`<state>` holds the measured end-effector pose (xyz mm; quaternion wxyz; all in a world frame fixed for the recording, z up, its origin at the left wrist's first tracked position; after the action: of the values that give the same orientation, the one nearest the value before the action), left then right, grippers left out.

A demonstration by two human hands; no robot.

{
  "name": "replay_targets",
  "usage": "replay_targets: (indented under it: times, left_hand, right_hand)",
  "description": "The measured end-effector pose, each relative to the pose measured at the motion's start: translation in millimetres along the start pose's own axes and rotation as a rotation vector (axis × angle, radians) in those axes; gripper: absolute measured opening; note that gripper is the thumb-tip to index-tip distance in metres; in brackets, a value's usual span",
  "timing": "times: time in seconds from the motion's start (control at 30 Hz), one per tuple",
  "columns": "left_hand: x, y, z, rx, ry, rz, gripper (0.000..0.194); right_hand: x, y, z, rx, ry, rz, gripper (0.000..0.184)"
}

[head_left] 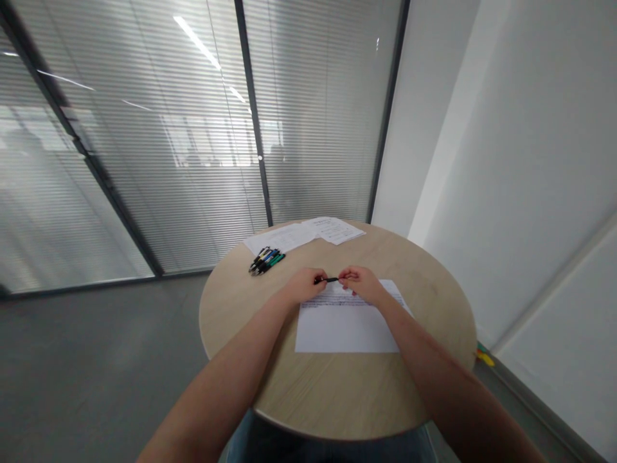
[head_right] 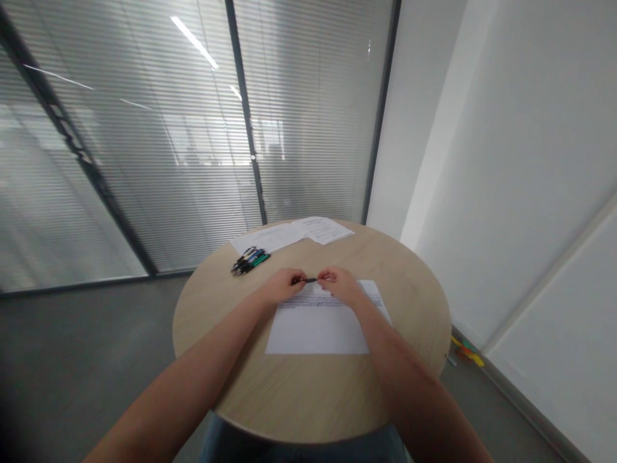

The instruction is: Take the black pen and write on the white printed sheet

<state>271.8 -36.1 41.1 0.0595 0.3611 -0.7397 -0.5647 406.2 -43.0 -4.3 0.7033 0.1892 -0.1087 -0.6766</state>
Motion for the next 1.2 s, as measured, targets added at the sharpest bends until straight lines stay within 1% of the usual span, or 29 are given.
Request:
replay_targets:
  times: [0.17, 0.33, 0.47, 0.57, 0.7, 0.8, 0.87, 0.93, 1.0, 1.1, 1.2]
  left_hand:
    - [0.6, 0.6, 2.2, -0.002, 0.017, 0.012, 0.022]
    - [0.3, -2.2, 0.9, -0.008, 0.000, 0.024, 0.022]
    - [-0.4, -2.3, 0.5, -0.024, 0.004, 0.032, 0.022]
    - [-0.6, -0.2, 4.0, -0.064, 0.032, 0.045, 0.020]
    - [0.7, 5.3, 18.9, -0.101, 0.102, 0.053, 0.018]
    - [1.7, 10.8, 31.0, -0.107, 0.142, 0.044, 0.022]
    - [1.9, 15.1, 36.5, -0.103, 0.162, 0.027, 0.026]
    - [1.7, 18.7, 38.1, -0.092, 0.172, 0.008, 0.029]
    - [1.2, 20.8, 34.9, -0.078, 0.167, -0.012, 0.031]
    - [-0.3, 18.8, 21.7, -0.057, 0.117, -0.022, 0.030]
    - [-1.7, 10.5, 4.7, -0.038, 0.050, 0.005, 0.030]
  right_hand:
    - [0.0, 2.2, 4.4, 0.069, 0.044, -0.015, 0.032]
    - [2.8, 3.3, 12.4, 0.194, 0.089, -0.042, 0.028]
    - [3.8, 6.6, 13.9, 0.251, 0.115, -0.055, 0.023]
    - [3.3, 16.9, 11.9, 0.300, 0.115, -0.082, 0.021]
    - [2.3, 36.8, 8.2, 0.346, 0.083, -0.127, 0.019]
    - [2.0, 49.6, 6.1, 0.369, 0.059, -0.168, 0.017]
    - [1.8, 53.9, 4.5, 0.386, 0.045, -0.186, 0.017]
    - [1.5, 53.5, 2.8, 0.387, 0.035, -0.187, 0.017]
    - [1.3, 48.6, 2.5, 0.367, 0.034, -0.170, 0.017]
    - [1.7, 33.6, 5.9, 0.324, 0.058, -0.111, 0.017]
    - [3.0, 17.3, 11.8, 0.284, 0.095, -0.052, 0.017]
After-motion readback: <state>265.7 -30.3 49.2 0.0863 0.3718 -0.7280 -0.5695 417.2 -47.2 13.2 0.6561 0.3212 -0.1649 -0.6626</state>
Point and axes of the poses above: each hand's wrist, its own x-axis away from the middle knuckle, its own y-axis out of the back of the hand, z = x × y, the point moved 10 cm from there along -x, towards the middle knuckle, and after that the axes turned 4 degrees about -y, right-handed, at the moved point
